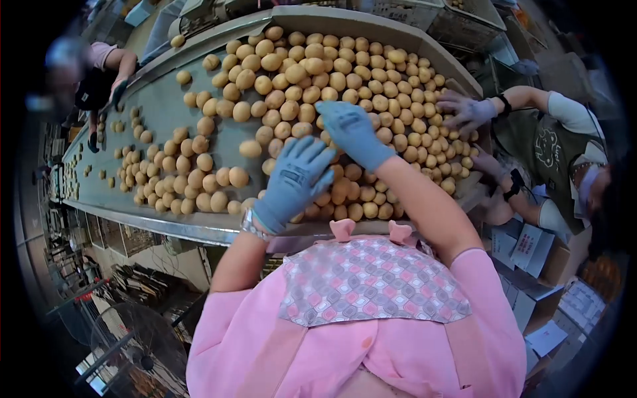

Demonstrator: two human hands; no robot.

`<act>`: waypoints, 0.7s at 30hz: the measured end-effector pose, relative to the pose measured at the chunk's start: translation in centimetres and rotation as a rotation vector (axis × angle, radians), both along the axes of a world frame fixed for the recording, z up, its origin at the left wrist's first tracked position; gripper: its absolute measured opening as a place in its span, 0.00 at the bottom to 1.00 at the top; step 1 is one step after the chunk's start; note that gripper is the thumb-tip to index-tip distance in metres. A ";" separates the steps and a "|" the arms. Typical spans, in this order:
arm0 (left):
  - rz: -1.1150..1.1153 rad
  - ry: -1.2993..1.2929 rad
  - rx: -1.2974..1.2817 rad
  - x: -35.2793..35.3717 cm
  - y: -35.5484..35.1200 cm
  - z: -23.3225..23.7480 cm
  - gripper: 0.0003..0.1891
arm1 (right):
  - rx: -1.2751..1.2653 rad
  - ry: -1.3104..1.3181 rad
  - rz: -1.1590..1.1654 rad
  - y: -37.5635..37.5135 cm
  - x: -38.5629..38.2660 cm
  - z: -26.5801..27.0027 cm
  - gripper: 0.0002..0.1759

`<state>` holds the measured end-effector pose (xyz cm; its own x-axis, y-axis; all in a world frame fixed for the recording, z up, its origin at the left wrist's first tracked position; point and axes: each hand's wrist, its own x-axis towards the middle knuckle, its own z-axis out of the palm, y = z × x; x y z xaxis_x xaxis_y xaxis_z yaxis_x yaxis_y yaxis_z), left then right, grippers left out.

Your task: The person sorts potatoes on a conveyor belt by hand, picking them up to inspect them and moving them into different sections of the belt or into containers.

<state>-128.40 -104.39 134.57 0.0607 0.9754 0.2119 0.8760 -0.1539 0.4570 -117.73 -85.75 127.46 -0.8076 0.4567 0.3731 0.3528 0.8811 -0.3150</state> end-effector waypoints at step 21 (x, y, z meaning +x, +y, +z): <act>0.472 0.112 0.053 -11.5 -12.4 0.1 0.32 | -1.254 -0.306 0.079 3.7 4.3 9.3 0.20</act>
